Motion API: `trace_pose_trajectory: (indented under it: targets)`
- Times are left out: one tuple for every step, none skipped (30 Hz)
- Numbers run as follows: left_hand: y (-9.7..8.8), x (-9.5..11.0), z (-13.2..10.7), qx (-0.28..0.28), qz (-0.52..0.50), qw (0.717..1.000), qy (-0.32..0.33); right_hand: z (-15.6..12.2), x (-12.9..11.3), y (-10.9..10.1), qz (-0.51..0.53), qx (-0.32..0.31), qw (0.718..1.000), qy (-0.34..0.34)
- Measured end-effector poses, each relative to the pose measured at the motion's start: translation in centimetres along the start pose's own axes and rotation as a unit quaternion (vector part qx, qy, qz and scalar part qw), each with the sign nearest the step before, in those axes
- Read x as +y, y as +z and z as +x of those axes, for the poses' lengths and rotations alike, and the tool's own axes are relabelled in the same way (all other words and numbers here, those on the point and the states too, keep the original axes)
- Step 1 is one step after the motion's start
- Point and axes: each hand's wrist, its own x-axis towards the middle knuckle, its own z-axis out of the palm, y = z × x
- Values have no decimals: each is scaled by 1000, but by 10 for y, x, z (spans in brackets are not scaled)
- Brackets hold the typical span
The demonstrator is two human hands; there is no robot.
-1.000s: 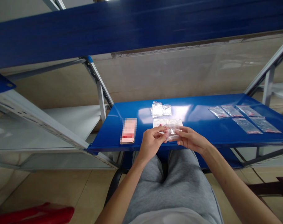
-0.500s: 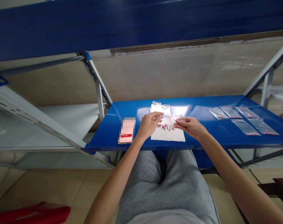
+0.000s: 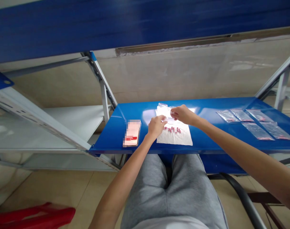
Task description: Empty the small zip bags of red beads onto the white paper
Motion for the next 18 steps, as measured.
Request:
trace_pose_trajectory:
  targets:
    - [0,-2,0,0,5,1000,-6,1,-3,1,-37,-12,999,-16]
    - [0,-5,-1,1,11,1000,-12,3,-5,2,-67,-23,997,-27]
    - [0,-7,-1,1,17,1000,-17,4,-7,4,-90,-33,995,-34]
    - [0,-8,-2,1,22,1000,-18,5,-8,6,-109,-44,992,-40]
    - [0,-10,-2,1,25,1000,-18,5,-9,8,-123,-55,990,-45]
    - [0,-12,-3,2,27,1000,-16,6,-10,9,-133,-64,988,-49]
    - [1,-14,-3,3,29,999,-16,6,-12,11,-140,-71,986,-50]
    - [2,-15,-4,4,30,999,-16,7,-13,12,-145,-78,985,-51]
    - [3,-17,-4,5,29,999,-17,7,-14,12,-147,-84,984,-52]
    - [4,-18,-5,4,29,999,-17,8,-15,12,-150,-89,983,-52]
    - [4,-20,-5,2,28,999,-17,8,-16,11,-152,-93,983,-53]
    - [5,-21,-5,0,27,1000,-15,9,-17,11,-154,-96,982,-56]
    - [6,-22,-5,-1,28,1000,-13,9,-18,9,-155,-99,981,-58]
    - [7,-23,-5,-2,28,1000,-11,10,-19,8,-154,-100,981,-59]
    - [7,-24,-5,-2,29,1000,-9,11,-19,7,-152,-102,981,-59]
    - [8,-24,-5,-2,31,1000,-7,11,-20,6,-148,-103,982,-58]
    - [8,-25,-5,0,32,999,-3,12,-20,5,-145,-103,983,-57]
    - [8,-26,-5,1,35,999,2,12,-20,4,-140,-102,983,-54]
